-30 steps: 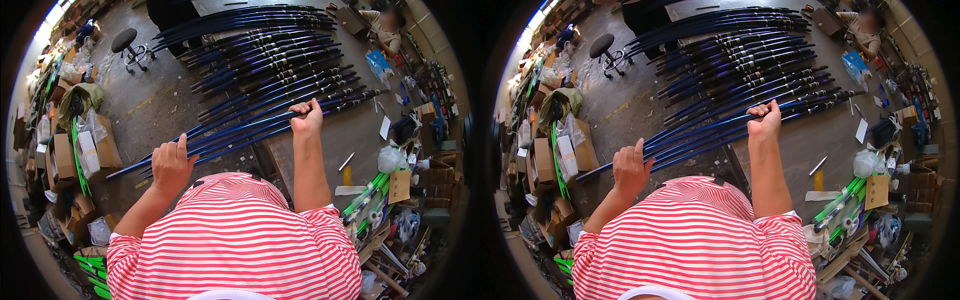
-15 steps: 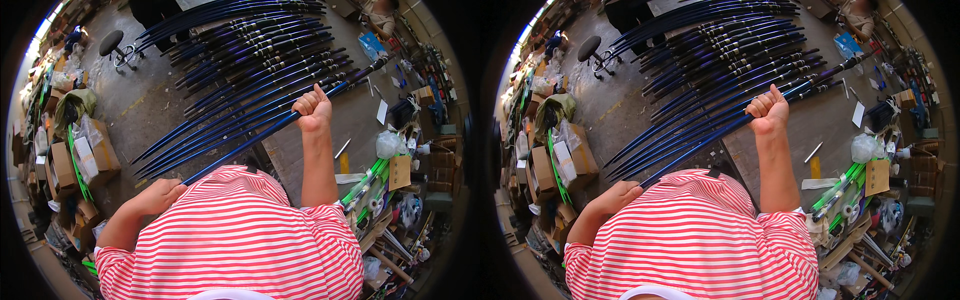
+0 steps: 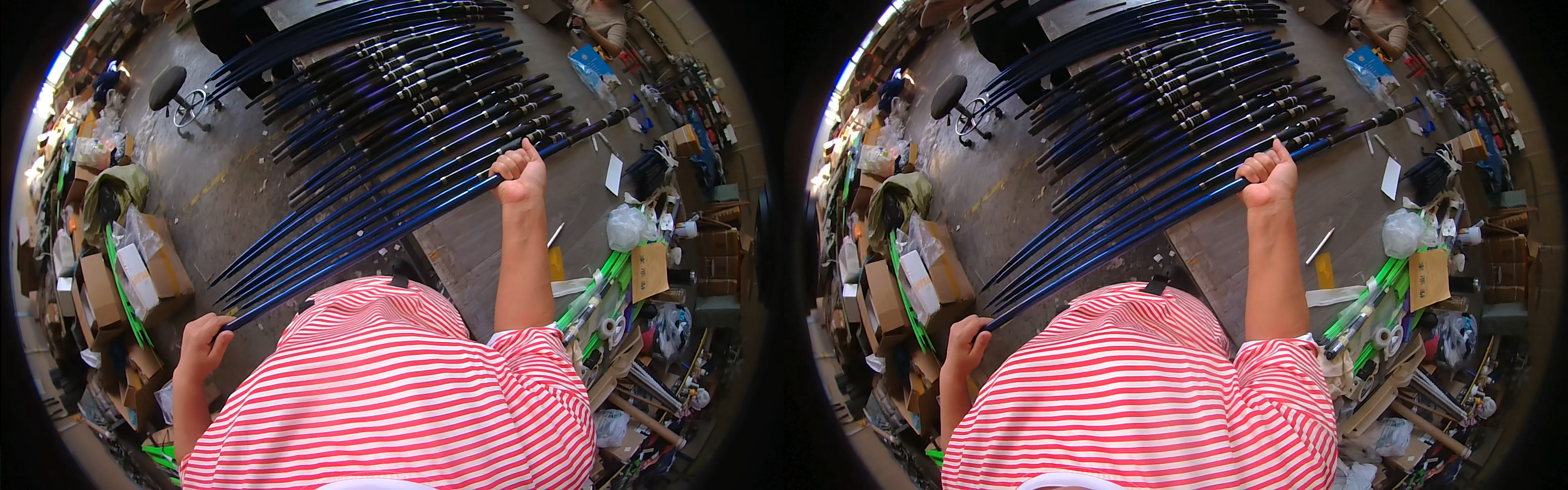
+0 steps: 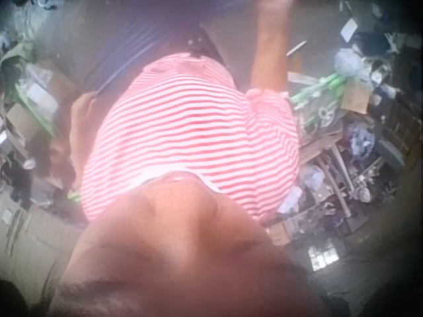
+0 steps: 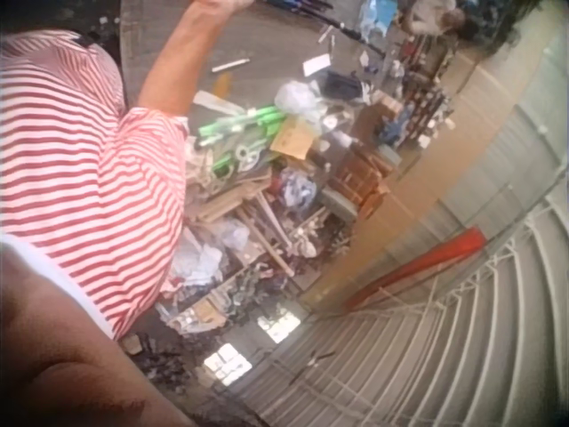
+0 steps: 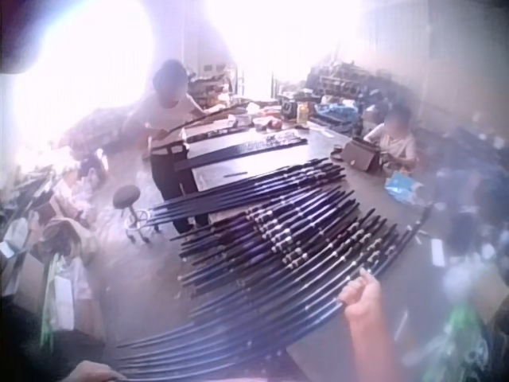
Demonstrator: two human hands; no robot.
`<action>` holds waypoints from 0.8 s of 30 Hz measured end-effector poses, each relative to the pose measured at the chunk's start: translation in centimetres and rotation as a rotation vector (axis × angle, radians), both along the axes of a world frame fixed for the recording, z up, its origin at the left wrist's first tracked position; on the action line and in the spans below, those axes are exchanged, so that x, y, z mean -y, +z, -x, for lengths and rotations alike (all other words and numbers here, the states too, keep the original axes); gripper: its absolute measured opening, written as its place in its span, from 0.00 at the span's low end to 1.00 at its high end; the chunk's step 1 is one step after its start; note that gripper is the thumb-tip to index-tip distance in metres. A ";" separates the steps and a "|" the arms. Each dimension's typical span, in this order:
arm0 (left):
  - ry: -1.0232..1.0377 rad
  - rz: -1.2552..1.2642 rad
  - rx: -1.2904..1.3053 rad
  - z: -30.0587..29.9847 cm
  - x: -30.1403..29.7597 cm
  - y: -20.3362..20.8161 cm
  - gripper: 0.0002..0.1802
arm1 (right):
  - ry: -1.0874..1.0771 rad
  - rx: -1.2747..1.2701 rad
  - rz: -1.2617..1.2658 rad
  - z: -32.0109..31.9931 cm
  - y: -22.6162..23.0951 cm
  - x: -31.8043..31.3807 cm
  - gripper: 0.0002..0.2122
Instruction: The person picks up blue and black rod sections, aligns them, and fits them together to form longer sections, then places a white rod into a slot on a workbench.
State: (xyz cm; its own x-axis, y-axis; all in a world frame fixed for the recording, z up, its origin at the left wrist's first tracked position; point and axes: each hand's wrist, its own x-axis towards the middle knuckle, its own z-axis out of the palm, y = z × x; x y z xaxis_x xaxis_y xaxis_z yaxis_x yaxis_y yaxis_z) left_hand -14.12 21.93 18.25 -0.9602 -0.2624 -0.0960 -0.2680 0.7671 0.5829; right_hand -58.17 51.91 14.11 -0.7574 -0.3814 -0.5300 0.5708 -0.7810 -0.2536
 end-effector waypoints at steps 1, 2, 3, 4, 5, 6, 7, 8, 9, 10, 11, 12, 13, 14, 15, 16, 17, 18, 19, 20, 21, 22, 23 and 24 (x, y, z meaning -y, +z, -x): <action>0.003 0.084 -0.071 0.0 -0.3 -0.1 0.11 | -0.010 0.004 -0.004 0.2 0.1 -0.1 0.23; 0.005 0.167 -0.143 -0.1 -0.5 -0.2 0.12 | -0.021 0.008 -0.009 0.5 0.2 -0.2 0.23; -0.065 0.294 -0.206 -1.3 -0.1 -1.7 0.15 | -0.028 0.016 -0.011 0.5 0.2 -0.3 0.23; -0.073 0.369 -0.146 -2.2 -0.1 -2.8 0.16 | -0.011 -0.020 0.022 0.5 0.3 -0.5 0.23; -0.066 0.350 -0.098 -2.8 -0.3 -3.7 0.16 | 0.005 -0.056 0.054 0.4 0.4 -0.7 0.23; -0.058 0.334 -0.054 -2.8 -0.7 -4.1 0.16 | 0.022 -0.097 0.090 0.6 0.7 -0.9 0.23; -0.068 0.253 -0.044 -2.9 -0.9 -4.5 0.15 | 0.045 -0.187 0.107 0.3 1.1 -1.1 0.23; -0.079 0.173 -0.032 -2.9 -1.0 -4.8 0.15 | 0.097 -0.242 0.230 0.3 1.7 -1.1 0.23; -0.072 0.113 -0.023 -2.8 -1.2 -4.8 0.16 | 0.151 -0.298 0.352 0.3 2.3 -1.2 0.23; -0.095 0.094 -0.044 -2.4 -1.3 -4.9 0.16 | 0.201 -0.356 0.473 0.4 3.0 -1.3 0.23; -0.112 0.135 -0.030 -2.3 -1.3 -4.9 0.17 | 0.203 -0.350 0.467 0.4 3.7 -1.4 0.23; -0.127 0.176 -0.018 -2.1 -1.3 -4.8 0.17 | 0.196 -0.329 0.409 0.4 4.3 -1.2 0.23; -0.138 0.246 -0.015 -2.0 -1.2 -4.7 0.16 | 0.140 -0.285 0.287 0.3 4.8 -1.0 0.23; -0.118 0.267 -0.104 -1.8 -1.2 -4.7 0.16 | 0.085 -0.240 0.166 0.3 5.2 -0.8 0.23; -0.098 0.286 -0.193 -1.4 -1.1 -4.7 0.15 | 0.021 -0.169 0.058 0.3 5.6 -0.5 0.22; -0.079 0.305 -0.280 -1.1 -1.0 -4.5 0.15 | -0.027 -0.132 -0.046 0.4 5.7 -0.4 0.21; -0.131 0.348 -0.297 -0.4 -1.1 -3.9 0.13 | -0.029 -0.126 -0.049 0.8 5.2 -0.5 0.22; -0.150 0.375 -0.236 -0.7 -0.9 -4.8 0.14 | -0.032 -0.121 -0.053 1.1 4.4 -0.8 0.22; -0.163 0.319 -0.182 -1.1 -0.9 -5.6 0.15 | -0.021 -0.151 -0.086 1.2 3.8 -0.8 0.23; -0.176 0.265 -0.131 -1.5 -0.8 -6.2 0.17 | 0.011 -0.207 0.003 1.1 3.3 -1.0 0.23; -0.198 0.197 -0.062 -2.0 -0.7 -6.8 0.19 | 0.091 -0.270 0.238 1.2 2.7 -1.5 0.23; -0.173 0.091 -0.003 -2.4 -0.9 -6.8 0.21 | 0.175 -0.325 0.475 0.6 2.9 -1.7 0.23; -0.093 -0.166 0.057 -2.3 -1.2 -6.9 0.22 | 0.190 -0.400 0.532 0.1 3.0 -1.7 0.23; -0.093 -0.291 0.134 -1.6 -1.2 -7.2 0.21 | 0.207 -0.476 0.589 -0.4 3.0 -1.3 0.23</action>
